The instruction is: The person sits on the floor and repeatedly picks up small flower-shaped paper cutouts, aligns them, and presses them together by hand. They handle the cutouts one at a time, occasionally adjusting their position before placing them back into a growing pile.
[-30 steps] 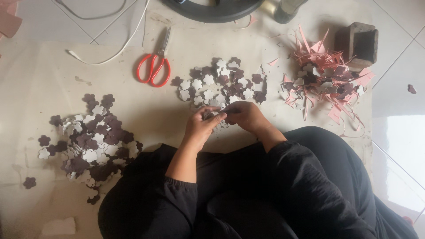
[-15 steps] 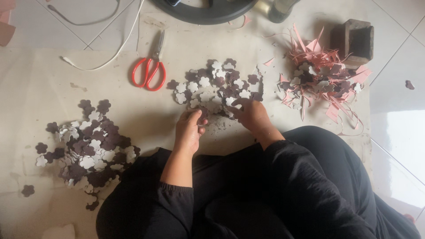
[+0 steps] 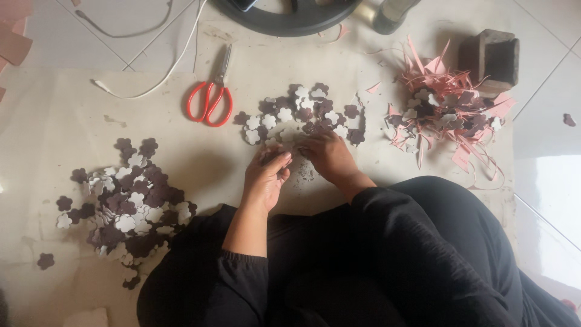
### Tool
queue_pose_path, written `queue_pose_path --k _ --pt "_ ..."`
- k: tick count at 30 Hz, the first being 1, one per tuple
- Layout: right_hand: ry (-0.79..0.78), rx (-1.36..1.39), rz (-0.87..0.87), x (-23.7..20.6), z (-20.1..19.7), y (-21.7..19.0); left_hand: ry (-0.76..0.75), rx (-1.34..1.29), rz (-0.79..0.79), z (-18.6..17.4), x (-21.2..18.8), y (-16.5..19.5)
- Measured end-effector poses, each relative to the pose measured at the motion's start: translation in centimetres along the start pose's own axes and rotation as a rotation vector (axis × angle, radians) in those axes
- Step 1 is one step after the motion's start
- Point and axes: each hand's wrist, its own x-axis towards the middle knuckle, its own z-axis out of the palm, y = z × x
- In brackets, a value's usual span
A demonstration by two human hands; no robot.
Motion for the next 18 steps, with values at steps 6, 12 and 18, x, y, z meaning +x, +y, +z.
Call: queue_pose_path --k 6,12,18 --pt "-0.067 1.169 0.557 -1.2 -3.3 -0.7 -0.113 -0.16 -0.06 0.3 -1.3 0.9" --pt "-0.127 1.75 0.674 -4.3 -7.1 -3.0 -0.111 -0.012 -0.127 1.0 -3.2 1.2" --pt "-0.002 1.758 0.656 -6.8 -6.6 -3.4 -0.212 0.163 -0.143 2.3 -4.9 -0.6"
